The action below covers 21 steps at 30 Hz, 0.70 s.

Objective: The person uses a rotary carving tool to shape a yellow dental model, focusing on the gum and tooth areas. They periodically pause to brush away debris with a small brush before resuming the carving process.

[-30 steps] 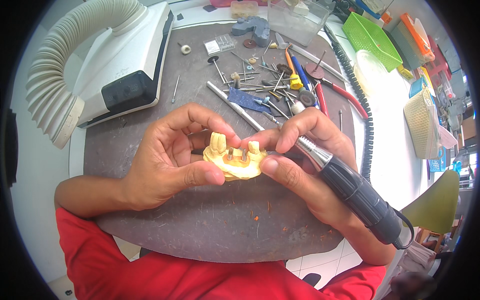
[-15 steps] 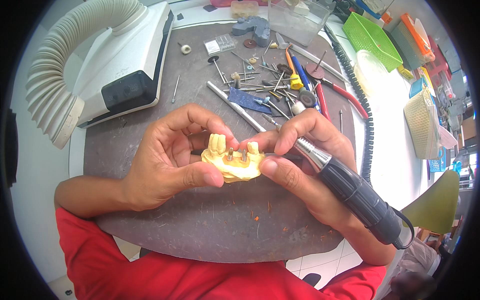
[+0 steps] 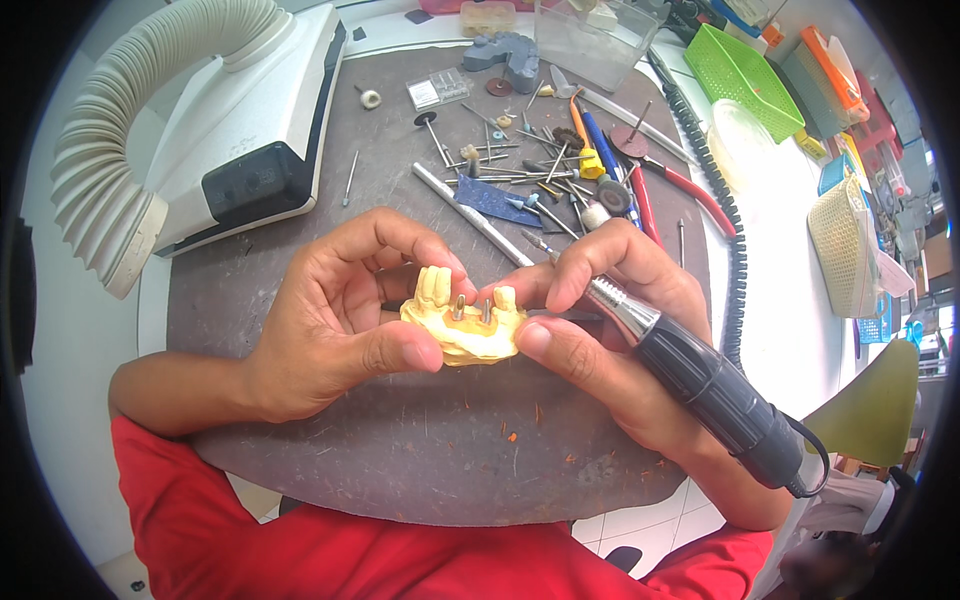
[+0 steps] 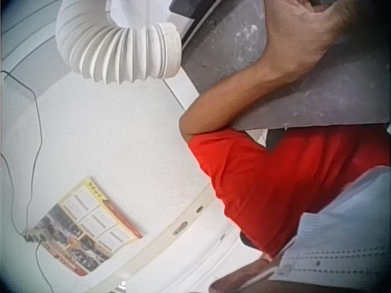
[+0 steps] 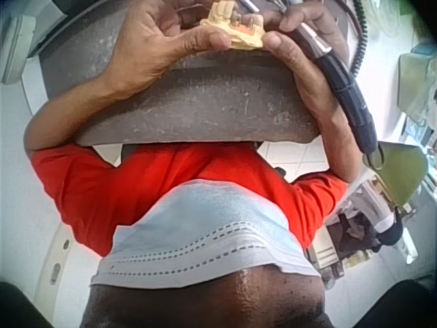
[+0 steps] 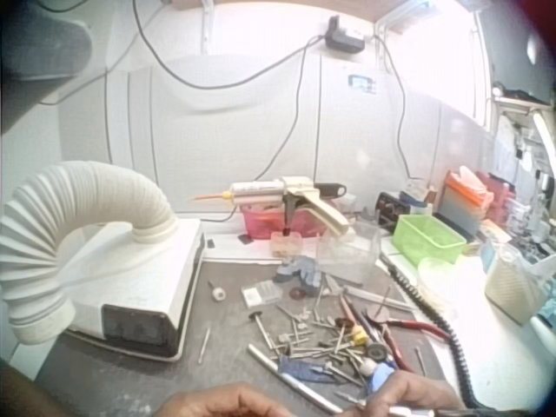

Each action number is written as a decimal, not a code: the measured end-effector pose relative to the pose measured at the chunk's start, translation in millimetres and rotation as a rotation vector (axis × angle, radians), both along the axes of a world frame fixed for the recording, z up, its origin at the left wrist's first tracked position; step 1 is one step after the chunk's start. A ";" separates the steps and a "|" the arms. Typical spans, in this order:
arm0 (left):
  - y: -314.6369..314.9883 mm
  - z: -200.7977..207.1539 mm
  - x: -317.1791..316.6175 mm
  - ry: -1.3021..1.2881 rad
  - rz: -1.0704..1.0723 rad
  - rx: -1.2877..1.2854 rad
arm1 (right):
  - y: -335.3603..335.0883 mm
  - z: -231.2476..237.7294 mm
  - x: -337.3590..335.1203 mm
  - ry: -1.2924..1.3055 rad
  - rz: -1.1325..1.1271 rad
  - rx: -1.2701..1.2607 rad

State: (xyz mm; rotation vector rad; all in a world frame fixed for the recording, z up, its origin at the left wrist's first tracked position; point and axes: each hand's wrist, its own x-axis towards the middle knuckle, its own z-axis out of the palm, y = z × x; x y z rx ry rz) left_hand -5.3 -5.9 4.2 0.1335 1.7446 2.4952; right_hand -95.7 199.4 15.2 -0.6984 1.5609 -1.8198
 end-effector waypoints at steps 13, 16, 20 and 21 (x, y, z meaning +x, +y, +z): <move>-0.3 -0.2 0.7 0.002 0.009 -0.019 | 0.5 1.8 -0.3 -0.015 0.012 0.014; 0.9 1.3 -0.4 0.000 -0.004 0.017 | 0.1 0.5 0.0 -0.041 0.004 -0.015; 1.5 -0.1 -0.8 0.057 -0.014 -0.008 | -0.2 1.4 0.6 -0.046 0.013 -0.027; 1.8 -0.9 -0.7 0.073 -0.017 -0.013 | 0.5 0.0 -0.5 -0.033 0.023 -0.033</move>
